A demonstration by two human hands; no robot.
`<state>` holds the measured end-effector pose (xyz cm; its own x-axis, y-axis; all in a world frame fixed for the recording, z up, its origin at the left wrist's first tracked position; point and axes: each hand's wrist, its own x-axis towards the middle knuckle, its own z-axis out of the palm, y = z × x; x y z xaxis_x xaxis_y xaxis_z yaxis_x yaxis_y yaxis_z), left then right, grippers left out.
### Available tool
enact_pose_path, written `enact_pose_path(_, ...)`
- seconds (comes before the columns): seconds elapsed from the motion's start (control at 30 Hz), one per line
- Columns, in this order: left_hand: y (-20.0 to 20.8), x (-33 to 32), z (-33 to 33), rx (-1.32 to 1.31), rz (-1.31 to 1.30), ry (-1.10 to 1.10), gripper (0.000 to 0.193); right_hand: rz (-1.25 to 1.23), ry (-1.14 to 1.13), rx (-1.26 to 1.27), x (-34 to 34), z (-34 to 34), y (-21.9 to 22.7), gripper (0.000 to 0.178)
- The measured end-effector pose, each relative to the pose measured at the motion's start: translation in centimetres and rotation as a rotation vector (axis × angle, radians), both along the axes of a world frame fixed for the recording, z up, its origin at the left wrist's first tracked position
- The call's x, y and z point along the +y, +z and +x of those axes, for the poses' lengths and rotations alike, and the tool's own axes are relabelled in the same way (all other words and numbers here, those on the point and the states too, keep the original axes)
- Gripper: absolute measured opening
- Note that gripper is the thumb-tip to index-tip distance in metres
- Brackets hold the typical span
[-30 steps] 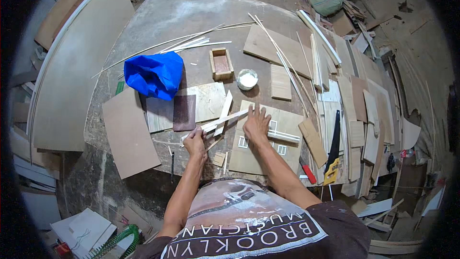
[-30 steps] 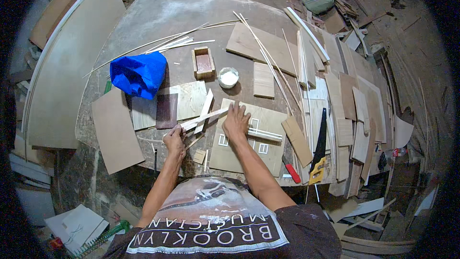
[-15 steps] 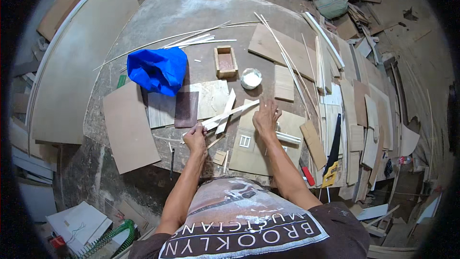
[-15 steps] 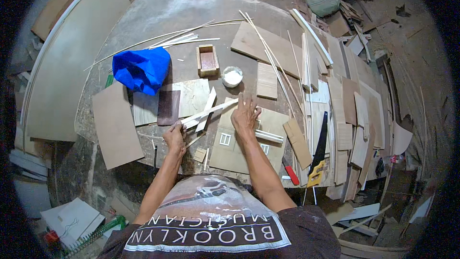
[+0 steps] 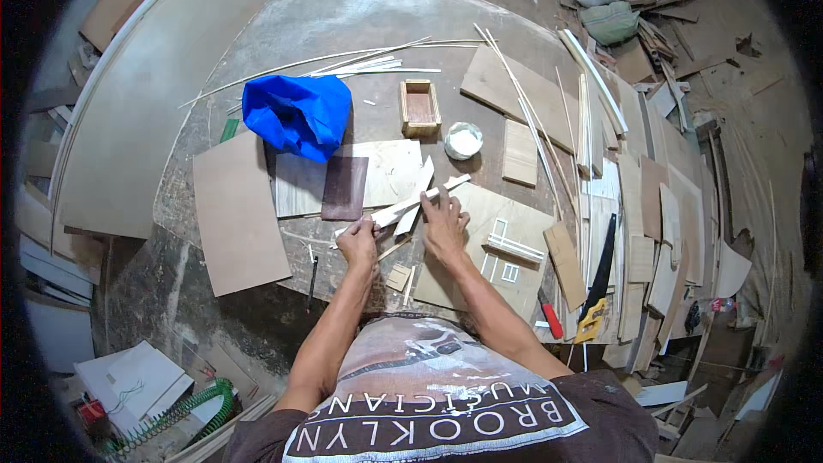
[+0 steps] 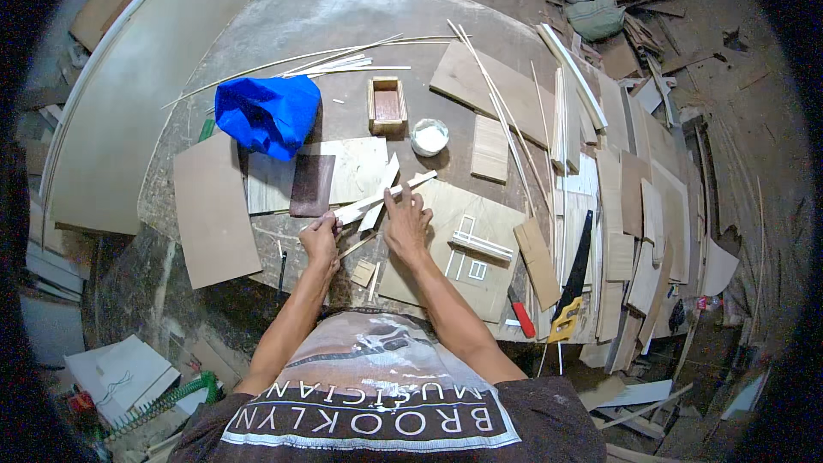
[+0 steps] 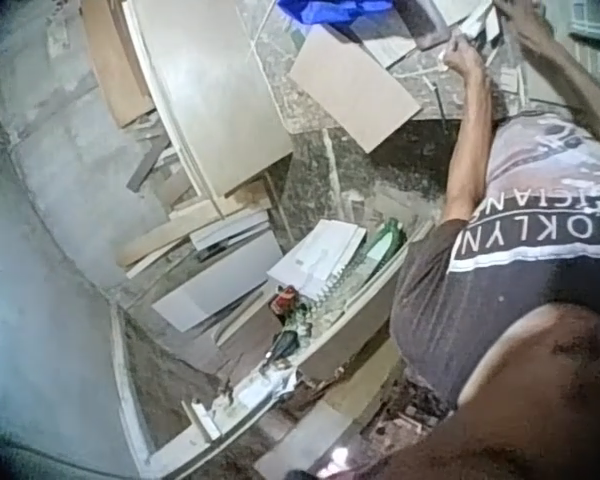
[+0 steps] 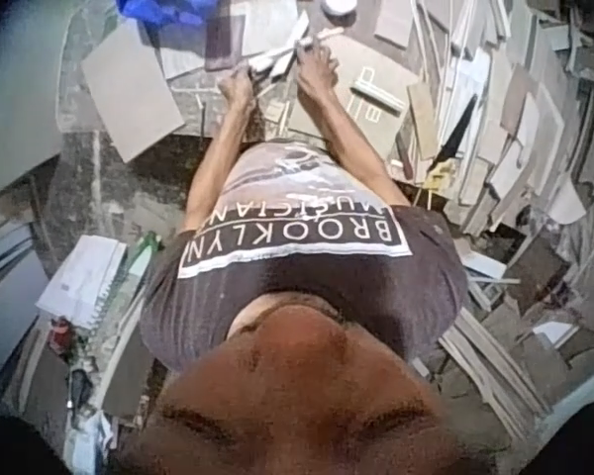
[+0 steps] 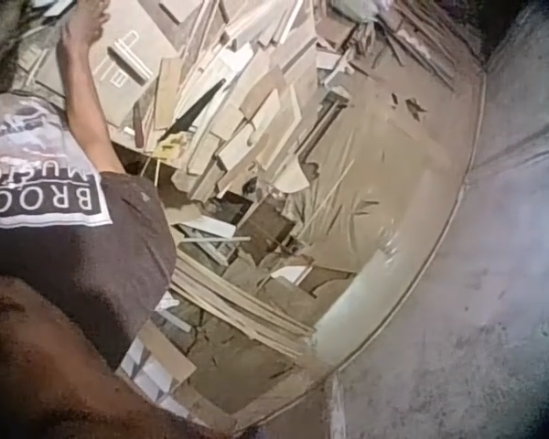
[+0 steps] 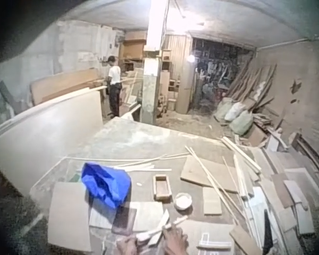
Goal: Constructing a small architectural model house using wood strips and glue.
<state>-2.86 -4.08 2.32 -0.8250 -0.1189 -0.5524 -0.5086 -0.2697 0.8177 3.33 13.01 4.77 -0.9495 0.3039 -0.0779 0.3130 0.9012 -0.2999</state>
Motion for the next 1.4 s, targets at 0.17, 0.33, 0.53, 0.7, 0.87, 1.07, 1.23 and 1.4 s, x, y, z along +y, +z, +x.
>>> enact_pose_path(0.17,-0.4,0.3,0.0,0.003,0.022,-0.012,0.015,-0.132,0.071,0.062,-2.3,0.0,0.1,0.073)
enact_pose_path(0.33,-0.4,-0.2,-0.1,0.001,-0.003,-0.022,0.015,-0.216,0.025,0.138,-1.8,0.2,1.0,0.071)
enact_pose_path(0.53,0.8,0.3,0.1,-0.003,0.027,-0.081,0.018,0.002,0.103,0.068,-2.0,0.1,0.0,0.073)
enact_pose_path(0.7,1.5,0.1,0.0,-0.045,0.171,-0.065,0.016,-0.044,0.265,0.161,-5.7,0.7,0.6,0.079)
enact_pose_path(0.87,1.5,-0.3,0.3,-0.053,0.392,0.001,0.013,-0.274,0.282,0.213,-6.5,0.6,0.8,0.070)
enact_pose_path(1.07,1.6,0.3,-0.5,0.103,0.017,-0.131,0.021,-0.446,0.286,0.295,-3.2,-0.6,1.9,0.061)
enact_pose_path(1.23,2.3,-0.2,0.3,0.382,-0.403,-0.278,0.024,-0.100,0.353,0.156,-1.1,-0.8,2.9,0.068)
enact_pose_path(1.4,2.9,-0.4,0.5,0.538,-0.492,-0.240,0.020,0.015,0.238,0.011,3.7,-0.9,1.9,0.082)
